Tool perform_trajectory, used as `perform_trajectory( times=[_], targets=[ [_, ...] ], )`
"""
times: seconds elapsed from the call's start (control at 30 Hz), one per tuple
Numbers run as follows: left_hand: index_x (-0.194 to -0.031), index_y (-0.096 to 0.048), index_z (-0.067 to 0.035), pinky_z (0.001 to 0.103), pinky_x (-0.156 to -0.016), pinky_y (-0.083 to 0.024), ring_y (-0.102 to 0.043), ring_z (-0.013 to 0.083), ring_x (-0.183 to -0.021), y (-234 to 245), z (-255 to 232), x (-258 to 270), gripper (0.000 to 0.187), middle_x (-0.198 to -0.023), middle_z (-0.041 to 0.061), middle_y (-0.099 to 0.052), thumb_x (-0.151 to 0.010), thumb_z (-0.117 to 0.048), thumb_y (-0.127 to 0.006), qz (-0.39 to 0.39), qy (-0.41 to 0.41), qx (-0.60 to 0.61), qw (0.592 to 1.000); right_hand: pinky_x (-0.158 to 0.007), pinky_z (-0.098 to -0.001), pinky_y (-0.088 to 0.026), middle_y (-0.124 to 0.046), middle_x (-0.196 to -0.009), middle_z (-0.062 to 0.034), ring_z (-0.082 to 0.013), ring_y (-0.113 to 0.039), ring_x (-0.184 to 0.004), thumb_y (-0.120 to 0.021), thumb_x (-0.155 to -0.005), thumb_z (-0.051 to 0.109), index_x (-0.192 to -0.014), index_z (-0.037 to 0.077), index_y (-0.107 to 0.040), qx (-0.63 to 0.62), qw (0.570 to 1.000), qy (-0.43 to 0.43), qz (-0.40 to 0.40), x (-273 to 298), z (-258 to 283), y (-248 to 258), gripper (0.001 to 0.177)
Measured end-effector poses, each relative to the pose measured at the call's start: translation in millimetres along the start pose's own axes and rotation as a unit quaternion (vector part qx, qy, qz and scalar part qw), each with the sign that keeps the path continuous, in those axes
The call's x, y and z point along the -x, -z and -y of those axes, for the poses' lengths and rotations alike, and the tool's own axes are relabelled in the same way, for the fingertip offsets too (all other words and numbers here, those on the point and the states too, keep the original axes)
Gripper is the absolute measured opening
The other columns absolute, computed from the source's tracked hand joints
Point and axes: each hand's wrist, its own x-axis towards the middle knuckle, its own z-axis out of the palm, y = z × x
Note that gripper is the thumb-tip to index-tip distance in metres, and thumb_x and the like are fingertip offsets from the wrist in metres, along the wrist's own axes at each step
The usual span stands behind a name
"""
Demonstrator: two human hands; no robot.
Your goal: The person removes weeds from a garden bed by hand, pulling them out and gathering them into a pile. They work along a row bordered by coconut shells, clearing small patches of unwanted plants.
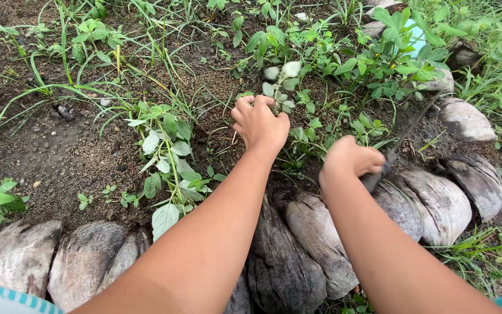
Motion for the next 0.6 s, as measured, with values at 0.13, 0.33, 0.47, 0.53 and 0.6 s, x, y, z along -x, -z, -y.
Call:
perform_trajectory(
  times=[0.13, 0.33, 0.47, 0.53, 0.6],
  targets=[
    [-0.111, -0.066, -0.018, 0.051, -0.113, -0.030, -0.033, 0.0286, -0.135, -2, 1, -4, 0.036, -0.136, 0.006, -0.042, -0.080, -0.031, -0.080, 0.013, 0.010, 0.023, 1.000, -0.111, -0.0492, -0.034, -0.042, -0.130, -0.0208, -0.0376, -0.044, -0.127, -0.072, -0.076, 0.000, -0.126, -0.002, -0.045, 0.066, 0.967, 0.237, -0.067, -17, -20, 29, 0.057],
    [-0.108, -0.065, -0.017, 0.052, -0.111, -0.030, -0.036, 0.0274, -0.133, -3, -7, 3, 0.033, -0.131, 0.005, -0.045, -0.084, -0.037, -0.077, -0.013, -0.034, 0.059, 0.998, -0.110, -0.0426, -0.039, -0.034, -0.141, -0.0271, -0.0422, -0.042, -0.131, -0.082, -0.067, 0.007, -0.136, -0.005, -0.034, 0.183, 0.968, 0.109, 0.136, -60, -20, -10, 0.084],
    [-0.105, -0.066, -0.018, 0.052, -0.111, -0.030, -0.039, 0.0258, -0.131, -1, -21, 1, 0.028, -0.129, 0.005, -0.047, -0.084, -0.034, -0.076, -0.020, -0.071, 0.067, 0.995, -0.103, -0.0447, -0.045, -0.054, -0.129, -0.0276, -0.0418, -0.056, -0.121, -0.077, -0.082, 0.016, -0.119, -0.009, -0.056, 0.233, 0.954, 0.142, 0.124, -80, -23, -23, 0.049],
    [-0.104, -0.067, -0.017, 0.050, -0.111, -0.031, -0.040, 0.0258, -0.130, -3, -27, 1, 0.025, -0.128, 0.005, -0.048, -0.085, -0.031, -0.075, -0.026, -0.088, 0.082, 0.992, -0.093, -0.0497, -0.052, -0.068, -0.116, -0.0261, -0.0423, -0.066, -0.109, -0.067, -0.101, 0.024, -0.108, -0.006, -0.068, 0.211, 0.960, 0.141, 0.120, -87, -28, -23, 0.031],
    [-0.103, -0.067, -0.017, 0.049, -0.111, -0.032, -0.042, 0.0256, -0.129, -4, -30, 2, 0.023, -0.127, 0.005, -0.049, -0.085, -0.030, -0.074, -0.024, -0.090, 0.093, 0.991, -0.083, -0.0497, -0.054, -0.071, -0.104, -0.0234, -0.0409, -0.069, -0.096, -0.065, -0.099, 0.023, -0.100, -0.003, -0.071, 0.175, 0.970, 0.141, 0.088, -91, -31, -24, 0.026]
  ],
)
